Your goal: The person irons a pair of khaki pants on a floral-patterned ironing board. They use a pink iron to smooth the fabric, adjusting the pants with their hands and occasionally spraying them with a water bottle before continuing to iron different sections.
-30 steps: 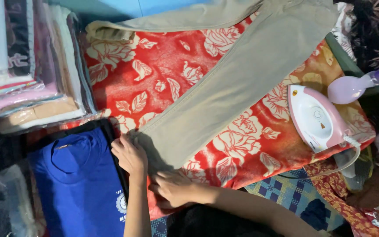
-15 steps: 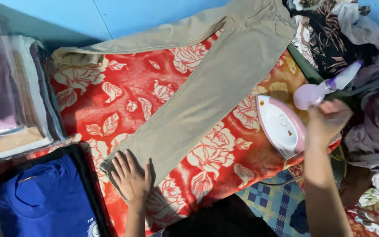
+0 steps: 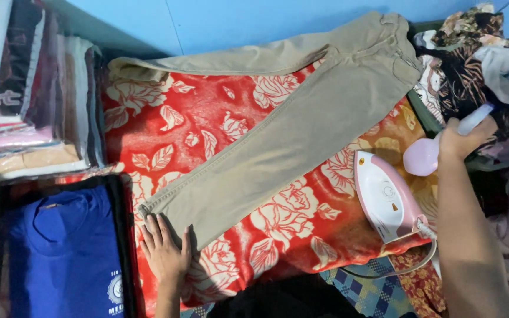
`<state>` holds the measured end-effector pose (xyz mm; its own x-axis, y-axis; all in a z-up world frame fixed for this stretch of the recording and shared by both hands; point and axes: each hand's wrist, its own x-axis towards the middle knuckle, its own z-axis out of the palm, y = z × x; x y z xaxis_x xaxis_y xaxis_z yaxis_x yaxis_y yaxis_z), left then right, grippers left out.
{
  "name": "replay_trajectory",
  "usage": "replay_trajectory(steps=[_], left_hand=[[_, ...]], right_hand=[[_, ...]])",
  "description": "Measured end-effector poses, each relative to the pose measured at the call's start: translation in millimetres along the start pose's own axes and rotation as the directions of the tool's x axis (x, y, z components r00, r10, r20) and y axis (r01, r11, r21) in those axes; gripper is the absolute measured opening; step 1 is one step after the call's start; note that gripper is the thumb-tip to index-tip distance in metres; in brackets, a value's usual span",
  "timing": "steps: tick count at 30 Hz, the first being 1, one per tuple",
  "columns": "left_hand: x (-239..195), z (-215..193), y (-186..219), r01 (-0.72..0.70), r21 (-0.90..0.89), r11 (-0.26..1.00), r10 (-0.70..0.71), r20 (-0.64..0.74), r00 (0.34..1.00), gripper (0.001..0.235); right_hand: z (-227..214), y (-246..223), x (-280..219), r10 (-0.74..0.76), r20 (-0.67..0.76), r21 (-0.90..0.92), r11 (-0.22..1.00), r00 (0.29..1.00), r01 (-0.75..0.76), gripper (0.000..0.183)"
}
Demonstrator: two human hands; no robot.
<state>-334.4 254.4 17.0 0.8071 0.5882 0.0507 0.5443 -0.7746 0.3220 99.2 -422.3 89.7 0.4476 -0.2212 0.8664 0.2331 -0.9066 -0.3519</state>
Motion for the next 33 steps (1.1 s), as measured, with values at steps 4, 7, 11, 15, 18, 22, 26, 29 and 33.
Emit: replay_trajectory(steps=[4, 7, 11, 15, 18, 22, 26, 29, 33], left_hand=[[-16, 2, -7, 0.061, 0.021, 0.998, -0.061, -0.023, 0.998, 0.089], [-28, -3, -12, 0.069, 0.019, 0.997, -0.069, -0.014, 0.998, 0.087], [-44, -3, -26, 0.069, 0.061, 0.996, -0.067, -0.036, 0.997, 0.077], [-54, -10, -26, 0.133, 0.024, 0.991, -0.133, 0.016, 0.991, 0.065], [-55, -1, -35, 0.118, -0.221, 0.968, -0.15, -0.135, 0.979, 0.06], [-55, 2, -38, 0.091, -0.329, 0.94, -0.177, -0.242, 0.954, 0.057], [-53, -1, -38, 0.027, -0.385, 0.922, -0.168, -0.338, 0.926, 0.053], [-52, -5, -36, 0.001, -0.389, 0.921, -0.153, -0.359, 0.921, 0.051], [-51, -5, -36, -0.013, -0.358, 0.934, -0.128, -0.368, 0.921, 0.051]], right_hand=[[-2, -59, 20, -0.032, -0.038, 0.322, 0.946, 0.999, 0.042, 0.074], [-41, -185, 27, 0.187, 0.211, 0.692, 0.665, 0.959, -0.282, 0.009], [-76, -303, -15, 0.152, 0.663, 0.697, 0.232, 0.733, -0.679, 0.045], [-121, -454, -91, -0.417, 0.883, 0.403, 0.431, 0.218, -0.808, 0.055], [-132, -482, -141, -0.534, 0.846, 0.448, 0.702, 0.007, -0.554, 0.014], [-143, -501, -155, -0.507, 0.862, 0.418, 0.701, 0.008, -0.578, 0.009], [-152, -503, -164, -0.522, 0.851, 0.476, 0.728, 0.05, -0.493, 0.006], [-155, -490, -160, -0.438, 0.896, 0.42, 0.773, 0.08, -0.474, 0.006], [-161, -464, -149, -0.275, 0.945, 0.325, 0.844, 0.175, -0.427, 0.008]])
